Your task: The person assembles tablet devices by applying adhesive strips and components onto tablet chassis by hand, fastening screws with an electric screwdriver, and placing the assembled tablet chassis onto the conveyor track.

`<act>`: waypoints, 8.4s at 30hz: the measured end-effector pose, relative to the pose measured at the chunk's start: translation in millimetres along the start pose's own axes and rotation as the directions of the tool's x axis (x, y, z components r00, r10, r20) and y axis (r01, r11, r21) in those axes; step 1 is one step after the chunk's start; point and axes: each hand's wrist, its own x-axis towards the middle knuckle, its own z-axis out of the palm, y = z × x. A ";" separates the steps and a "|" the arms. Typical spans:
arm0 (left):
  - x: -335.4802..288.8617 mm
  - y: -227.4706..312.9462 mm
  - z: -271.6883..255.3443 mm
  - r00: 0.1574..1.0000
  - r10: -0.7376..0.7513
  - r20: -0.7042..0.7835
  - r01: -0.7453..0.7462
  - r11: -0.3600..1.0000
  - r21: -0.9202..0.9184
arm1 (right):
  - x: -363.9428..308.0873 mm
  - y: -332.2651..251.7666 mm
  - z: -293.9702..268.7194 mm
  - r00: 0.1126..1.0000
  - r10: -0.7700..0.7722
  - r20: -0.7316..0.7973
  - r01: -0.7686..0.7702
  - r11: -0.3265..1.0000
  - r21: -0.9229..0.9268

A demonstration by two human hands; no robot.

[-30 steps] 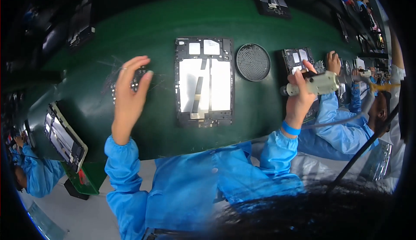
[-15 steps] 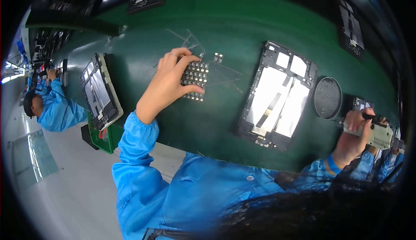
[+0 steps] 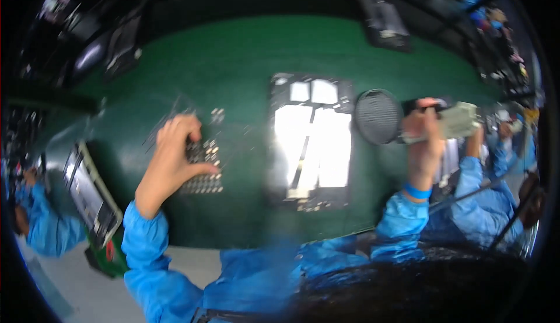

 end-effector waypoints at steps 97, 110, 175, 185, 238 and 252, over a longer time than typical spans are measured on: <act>25.6 58.2 77.5 0.765 -0.319 0.560 0.642 0.447 -0.623 | 48.6 30.6 -19.5 0.947 -0.147 -0.286 0.171 0.984 0.059; 18.6 53.0 70.0 0.848 -0.173 0.501 0.521 0.447 -0.727 | 23.6 2.8 18.5 0.924 -0.291 -0.249 0.283 0.957 -0.066; 17.5 67.8 75.8 0.823 -0.335 0.459 0.566 0.410 -0.715 | 44.4 31.1 -0.2 0.923 -0.257 -0.286 0.265 0.964 -0.012; 19.8 69.9 71.8 0.782 -0.369 0.501 0.619 0.373 -0.691 | 46.2 37.9 -4.8 0.924 -0.234 -0.302 0.247 0.969 0.005; 7.8 43.9 79.0 0.933 -0.105 0.345 0.355 0.426 -0.832 | -92.5 11.1 170.5 0.826 -0.013 0.564 -0.117 0.974 0.194; 9.0 43.5 80.0 0.927 -0.102 0.361 0.367 0.438 -0.820 | -93.6 14.3 174.3 0.854 -0.007 0.521 -0.100 0.979 0.178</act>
